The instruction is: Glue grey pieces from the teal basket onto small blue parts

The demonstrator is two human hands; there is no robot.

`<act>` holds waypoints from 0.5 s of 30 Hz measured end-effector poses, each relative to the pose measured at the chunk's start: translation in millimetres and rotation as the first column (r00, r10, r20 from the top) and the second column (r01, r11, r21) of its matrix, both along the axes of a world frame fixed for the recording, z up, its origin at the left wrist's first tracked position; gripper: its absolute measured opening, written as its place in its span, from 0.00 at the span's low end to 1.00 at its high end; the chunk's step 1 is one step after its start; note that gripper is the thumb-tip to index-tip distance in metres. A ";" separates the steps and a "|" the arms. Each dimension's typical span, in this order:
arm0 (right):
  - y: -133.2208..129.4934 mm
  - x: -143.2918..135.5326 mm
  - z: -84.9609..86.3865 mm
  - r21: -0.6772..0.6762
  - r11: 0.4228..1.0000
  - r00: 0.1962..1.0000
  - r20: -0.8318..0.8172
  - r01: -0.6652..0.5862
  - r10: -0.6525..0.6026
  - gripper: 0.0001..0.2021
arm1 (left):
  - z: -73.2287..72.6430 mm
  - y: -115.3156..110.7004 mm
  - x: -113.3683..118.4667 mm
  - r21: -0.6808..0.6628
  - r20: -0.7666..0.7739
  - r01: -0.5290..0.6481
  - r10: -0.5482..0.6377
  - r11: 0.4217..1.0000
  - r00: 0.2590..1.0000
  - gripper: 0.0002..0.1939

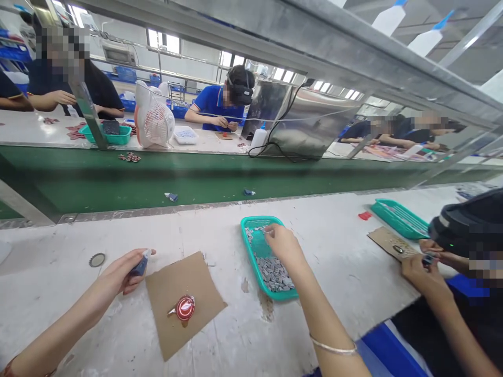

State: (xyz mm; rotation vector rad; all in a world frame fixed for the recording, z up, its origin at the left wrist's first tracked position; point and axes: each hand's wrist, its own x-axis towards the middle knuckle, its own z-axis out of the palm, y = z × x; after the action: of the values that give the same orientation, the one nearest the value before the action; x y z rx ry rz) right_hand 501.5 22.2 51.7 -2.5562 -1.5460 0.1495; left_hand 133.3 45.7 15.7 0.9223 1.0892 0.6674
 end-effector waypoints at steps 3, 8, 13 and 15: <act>-0.5 24.9 -18.3 -0.060 0.998 0.998 0.060 -0.023 0.027 0.08 | 10.3 -12.6 1.3 0.055 0.014 -0.017 0.016 0.998 1.000 0.23; 0.3 29.6 -39.2 -0.081 0.989 0.978 0.160 -0.121 0.133 0.08 | 12.5 -40.9 -12.7 0.037 0.066 -0.067 0.065 0.997 0.996 0.25; 0.1 32.1 -44.1 -0.022 0.974 0.958 0.174 -0.227 0.227 0.09 | -15.5 -75.2 -28.9 -0.043 0.166 -0.198 0.202 0.979 0.965 0.35; 0.6 37.5 -48.7 0.025 0.964 0.952 0.167 -0.264 0.256 0.11 | -25.5 -90.7 -27.8 -0.092 0.206 -0.272 0.285 0.958 0.936 0.37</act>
State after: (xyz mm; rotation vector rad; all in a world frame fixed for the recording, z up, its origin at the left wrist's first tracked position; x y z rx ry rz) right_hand 539.0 22.8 2.9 -2.3700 -1.9189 -0.0675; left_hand 105.5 -45.0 -9.9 0.6286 1.0466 0.9410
